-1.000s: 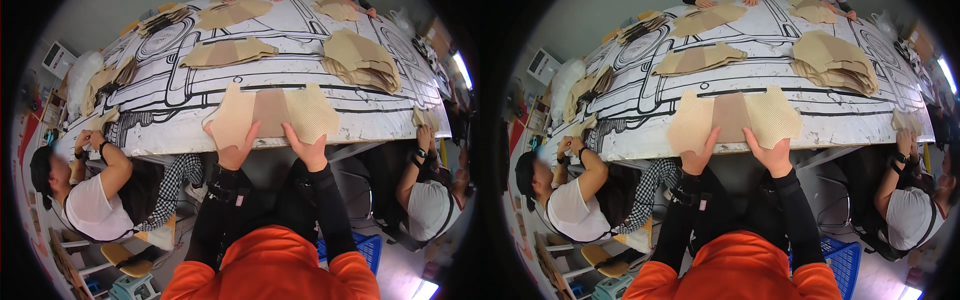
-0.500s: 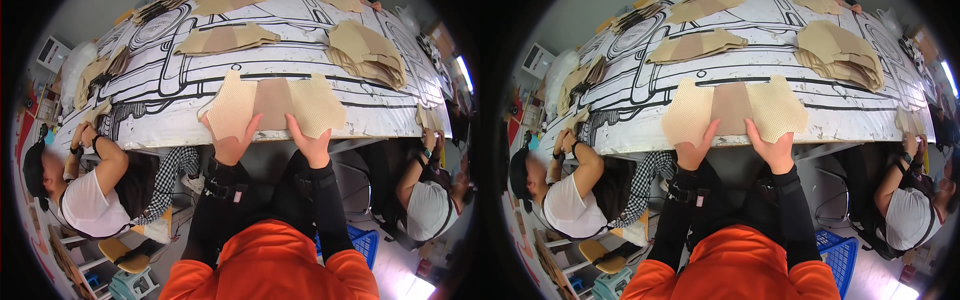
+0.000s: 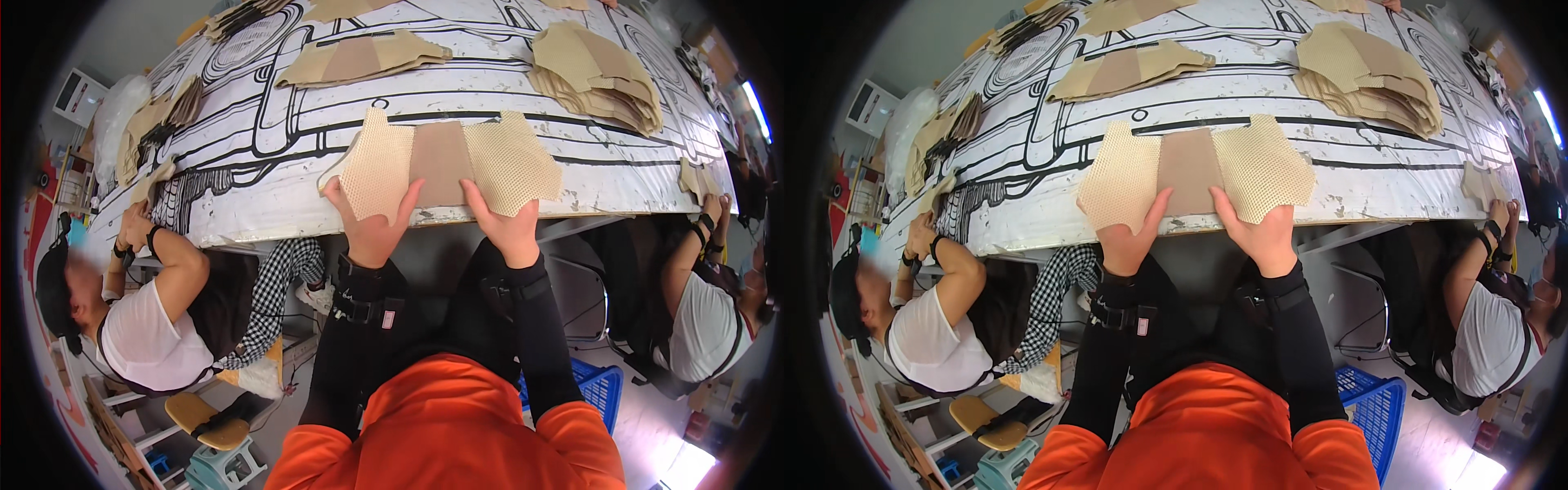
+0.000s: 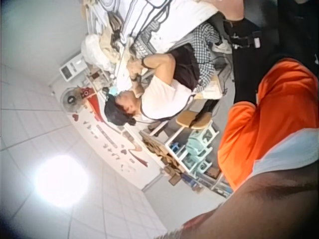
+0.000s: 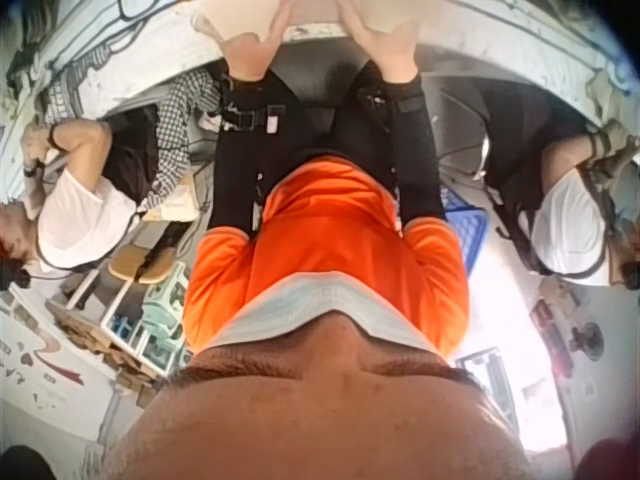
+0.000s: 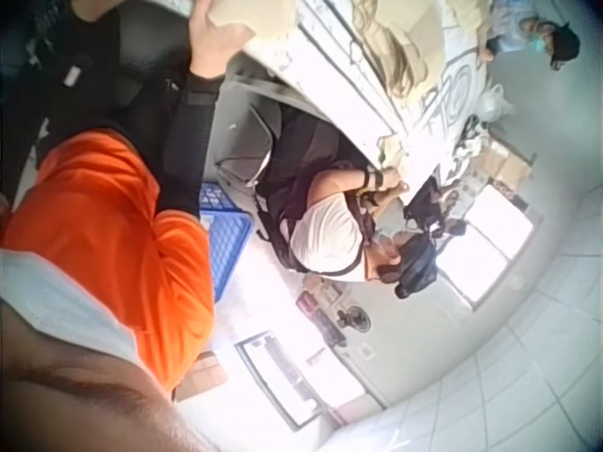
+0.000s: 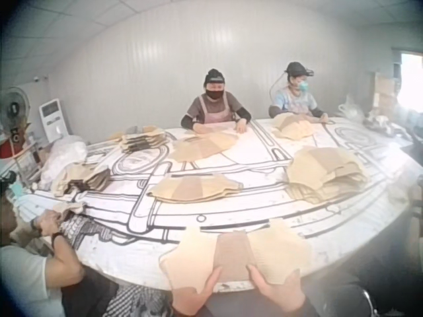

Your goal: Organizing and stacking beige shoe upper components on a manufacturing table.

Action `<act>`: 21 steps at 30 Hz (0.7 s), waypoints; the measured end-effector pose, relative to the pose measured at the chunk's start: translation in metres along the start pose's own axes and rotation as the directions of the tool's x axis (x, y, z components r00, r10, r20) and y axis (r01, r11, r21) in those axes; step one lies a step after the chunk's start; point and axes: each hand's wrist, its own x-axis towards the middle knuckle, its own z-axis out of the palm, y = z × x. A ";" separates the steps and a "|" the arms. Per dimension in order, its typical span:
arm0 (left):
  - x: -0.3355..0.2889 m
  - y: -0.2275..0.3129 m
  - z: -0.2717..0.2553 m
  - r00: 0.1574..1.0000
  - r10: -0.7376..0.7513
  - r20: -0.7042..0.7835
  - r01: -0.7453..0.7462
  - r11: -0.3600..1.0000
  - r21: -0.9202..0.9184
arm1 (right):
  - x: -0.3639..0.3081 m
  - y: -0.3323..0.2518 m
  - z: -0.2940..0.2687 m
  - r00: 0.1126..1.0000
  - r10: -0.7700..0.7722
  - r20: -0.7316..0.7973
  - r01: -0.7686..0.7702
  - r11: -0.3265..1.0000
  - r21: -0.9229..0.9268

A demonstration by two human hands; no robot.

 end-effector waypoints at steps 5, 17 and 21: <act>0.005 0.004 -0.001 0.998 0.055 -0.038 -0.052 0.997 0.064 | 0.000 -0.001 -0.002 1.000 -0.024 0.009 0.025 0.998 -0.064; 0.004 0.003 0.000 1.000 -0.007 -0.002 0.007 0.999 0.036 | 0.001 0.000 -0.001 0.999 -0.034 0.018 0.035 0.995 -0.093; 0.002 -0.002 0.000 0.999 0.049 0.017 -0.050 0.992 0.118 | 0.000 0.001 0.000 0.999 -0.044 0.027 0.047 0.993 -0.112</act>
